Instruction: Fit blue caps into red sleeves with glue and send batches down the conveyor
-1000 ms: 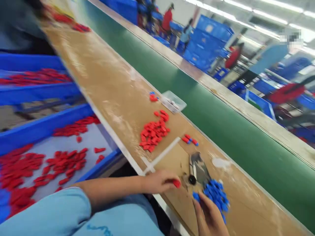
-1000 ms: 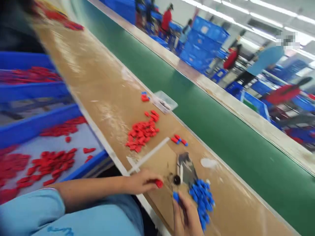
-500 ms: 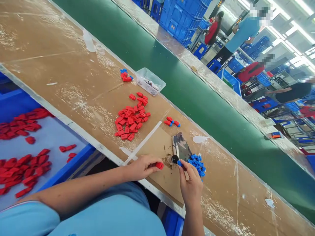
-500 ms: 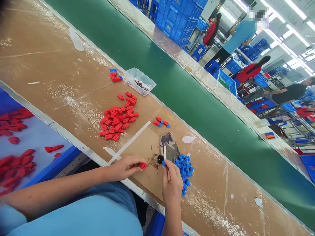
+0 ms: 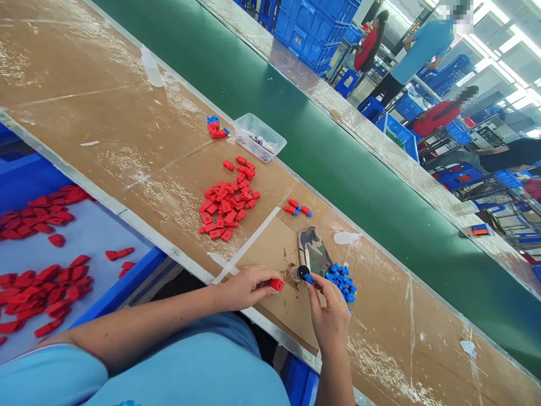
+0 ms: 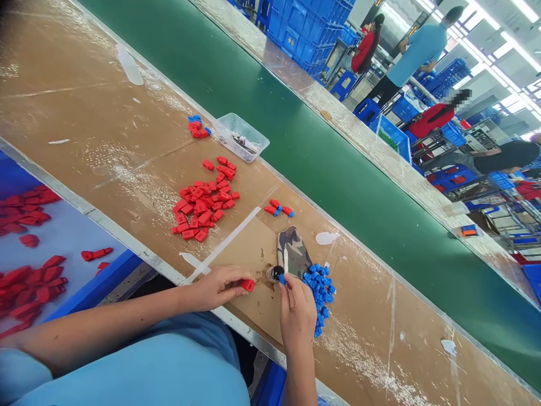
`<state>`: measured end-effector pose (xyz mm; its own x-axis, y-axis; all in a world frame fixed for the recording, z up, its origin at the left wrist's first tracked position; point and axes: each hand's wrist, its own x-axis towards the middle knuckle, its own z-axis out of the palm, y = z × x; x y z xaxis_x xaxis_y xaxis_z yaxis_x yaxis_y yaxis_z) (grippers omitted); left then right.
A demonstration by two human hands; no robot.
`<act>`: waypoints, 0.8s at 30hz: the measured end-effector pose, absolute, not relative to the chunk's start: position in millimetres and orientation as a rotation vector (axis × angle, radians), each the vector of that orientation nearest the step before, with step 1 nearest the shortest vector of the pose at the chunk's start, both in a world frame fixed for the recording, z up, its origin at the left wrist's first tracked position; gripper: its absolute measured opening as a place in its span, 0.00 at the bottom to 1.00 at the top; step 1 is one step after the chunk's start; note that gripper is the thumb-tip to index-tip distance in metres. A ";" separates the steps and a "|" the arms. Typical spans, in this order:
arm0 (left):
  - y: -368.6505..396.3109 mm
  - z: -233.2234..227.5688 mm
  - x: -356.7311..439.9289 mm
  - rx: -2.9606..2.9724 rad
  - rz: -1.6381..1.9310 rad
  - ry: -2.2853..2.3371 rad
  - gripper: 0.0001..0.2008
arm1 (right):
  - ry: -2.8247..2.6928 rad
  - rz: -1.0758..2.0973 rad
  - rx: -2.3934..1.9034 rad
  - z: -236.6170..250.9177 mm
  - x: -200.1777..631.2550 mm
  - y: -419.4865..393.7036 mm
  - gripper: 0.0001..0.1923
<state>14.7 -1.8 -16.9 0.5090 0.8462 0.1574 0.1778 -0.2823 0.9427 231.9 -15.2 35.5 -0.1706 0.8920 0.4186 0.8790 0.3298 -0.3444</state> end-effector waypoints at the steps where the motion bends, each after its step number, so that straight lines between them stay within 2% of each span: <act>1: -1.8 -17.1 14.7 1.762 0.848 0.862 0.06 | -2.033 0.053 -1.566 35.9 232.6 -15.7 0.14; 14: -0.5 -15.8 14.4 1.753 0.890 0.810 0.07 | -1.471 0.635 -1.781 26.6 244.2 -16.6 0.19; 24: -1.3 -13.5 14.4 1.756 0.896 0.801 0.08 | -1.567 0.565 -1.769 28.4 245.0 -14.1 0.18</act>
<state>14.4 -1.3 -13.5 0.5126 0.8321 0.2116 0.1174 -0.3121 0.9428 245.0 -14.1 28.4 0.1737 0.9770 0.1235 0.6732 -0.0263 -0.7390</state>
